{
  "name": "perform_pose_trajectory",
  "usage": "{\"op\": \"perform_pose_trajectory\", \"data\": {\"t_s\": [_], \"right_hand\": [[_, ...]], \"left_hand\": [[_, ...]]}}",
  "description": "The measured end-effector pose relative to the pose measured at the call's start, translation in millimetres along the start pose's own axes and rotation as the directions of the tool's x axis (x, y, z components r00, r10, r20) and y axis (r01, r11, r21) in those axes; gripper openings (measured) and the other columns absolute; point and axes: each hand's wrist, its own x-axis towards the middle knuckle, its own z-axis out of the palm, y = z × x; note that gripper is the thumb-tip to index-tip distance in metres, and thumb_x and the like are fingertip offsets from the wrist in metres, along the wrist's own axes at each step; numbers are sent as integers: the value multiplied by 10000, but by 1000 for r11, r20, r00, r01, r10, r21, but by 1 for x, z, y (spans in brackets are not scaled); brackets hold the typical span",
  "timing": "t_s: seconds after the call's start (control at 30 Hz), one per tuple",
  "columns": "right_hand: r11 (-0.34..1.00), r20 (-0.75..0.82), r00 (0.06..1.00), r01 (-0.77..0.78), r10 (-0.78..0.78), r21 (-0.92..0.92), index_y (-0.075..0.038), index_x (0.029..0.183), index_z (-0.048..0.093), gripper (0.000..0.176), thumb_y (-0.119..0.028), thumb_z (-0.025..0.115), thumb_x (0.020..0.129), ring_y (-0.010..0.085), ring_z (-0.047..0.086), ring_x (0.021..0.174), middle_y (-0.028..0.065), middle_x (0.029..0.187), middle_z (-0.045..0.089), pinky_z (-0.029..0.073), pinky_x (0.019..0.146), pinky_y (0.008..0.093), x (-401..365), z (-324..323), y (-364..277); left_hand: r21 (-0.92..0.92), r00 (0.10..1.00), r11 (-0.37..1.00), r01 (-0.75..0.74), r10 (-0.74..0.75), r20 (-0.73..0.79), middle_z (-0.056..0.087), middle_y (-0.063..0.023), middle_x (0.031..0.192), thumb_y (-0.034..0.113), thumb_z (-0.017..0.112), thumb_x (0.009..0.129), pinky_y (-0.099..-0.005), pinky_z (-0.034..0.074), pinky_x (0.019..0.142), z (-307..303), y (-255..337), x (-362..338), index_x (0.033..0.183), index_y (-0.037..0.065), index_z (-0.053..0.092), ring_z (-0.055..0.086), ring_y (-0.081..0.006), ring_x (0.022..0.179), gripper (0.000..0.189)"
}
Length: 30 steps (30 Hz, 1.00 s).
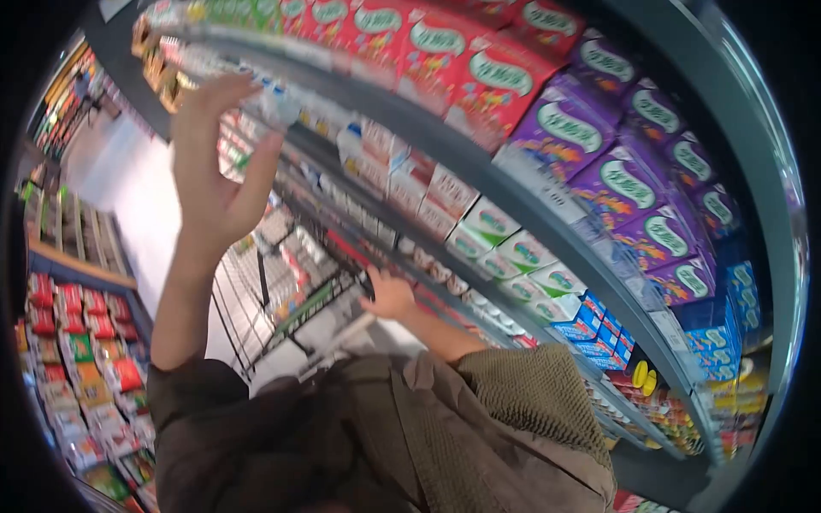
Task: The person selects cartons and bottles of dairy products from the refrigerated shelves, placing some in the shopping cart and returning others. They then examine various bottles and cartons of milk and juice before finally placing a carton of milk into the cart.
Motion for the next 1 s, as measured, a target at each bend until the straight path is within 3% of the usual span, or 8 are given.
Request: {"op": "perform_pose_trajectory", "data": {"t_s": [0.1, 0.2, 0.27, 0.33, 0.4, 0.47, 0.57, 1.0], "right_hand": [[999, -11, 999, 33, -33, -30, -48, 1404, 403, 803, -522, 686, 820, 462, 645, 1045, 273, 1220, 616, 531, 888, 523, 16, 7, -2], [995, -60, 994, 87, -89, -43, -37, 1419, 402, 820, -536, 670, 826, 445, 688, 943, 278, 1164, 620, 574, 790, 525, 30, 14, -4], [998, -23, 998, 59, -60, -33, -36, 1407, 405, 808, -526, 676, 825, 443, 685, 963, 278, 1182, 623, 568, 811, 525, 37, 8, -15], [997, -5, 999, 49, -49, -57, -34, 1405, 395, 807, -516, 681, 824, 436, 681, 997, 279, 1210, 625, 556, 846, 522, 48, 11, -18], [996, -32, 997, 68, -70, -54, -38, 1400, 393, 796, -504, 685, 824, 444, 679, 994, 275, 1198, 630, 552, 850, 529, 55, 11, -26], [997, 8, 998, 61, -60, -53, -40, 1397, 397, 779, -494, 682, 831, 448, 676, 1002, 276, 1214, 623, 551, 857, 523, 65, 7, -33], [995, 29, 998, 54, -52, -81, -46, 1390, 403, 750, -480, 675, 842, 452, 670, 1019, 277, 1242, 608, 548, 871, 514, 77, 14, -41], [994, 19, 1000, -20, 22, -104, -73, 1445, 424, 780, -524, 666, 857, 453, 659, 1069, 269, 1262, 619, 528, 918, 504, 113, 27, -54]], "left_hand": [[111, 855, 901, 420, -434, 284, 610, -227, 1160, 191, 769, 814, -482, 444, 934, -5, -26, -146, 1174, 15, 605, 578, -419, 1078, 433], [493, 317, 507, 707, -850, 420, 607, -250, 1217, 306, 758, 859, -494, 465, 964, -42, -46, -322, 1226, 11, 596, 568, -446, 1152, 498], [766, -57, 251, 592, -935, 349, 601, -258, 1255, 438, 697, 908, -518, 469, 988, -83, -31, -412, 1254, 10, 596, 543, -444, 1215, 560], [911, -278, 139, 389, -925, 260, 598, -255, 1280, 538, 648, 919, -564, 432, 1035, -112, 0, -452, 1267, 19, 597, 510, -438, 1270, 626], [881, -352, 44, 472, -906, 234, 616, -238, 1275, 580, 609, 927, -607, 347, 1101, -131, 23, -508, 1240, 26, 621, 497, -428, 1293, 636], [861, -176, 164, 481, -944, 278, 653, -190, 1243, 605, 541, 947, -607, 197, 1190, -137, 49, -525, 1184, 36, 658, 514, -409, 1271, 627], [897, -252, 99, 431, -941, 225, 635, -200, 1271, 591, 597, 922, -611, 176, 1198, -130, 38, -518, 1231, -1, 598, 521, -400, 1271, 668], [883, -231, 59, 466, -955, 185, 604, -195, 1237, 455, 741, 835, -640, 160, 1190, -132, 8, -524, 1210, 7, 585, 530, -404, 1227, 605]]}}
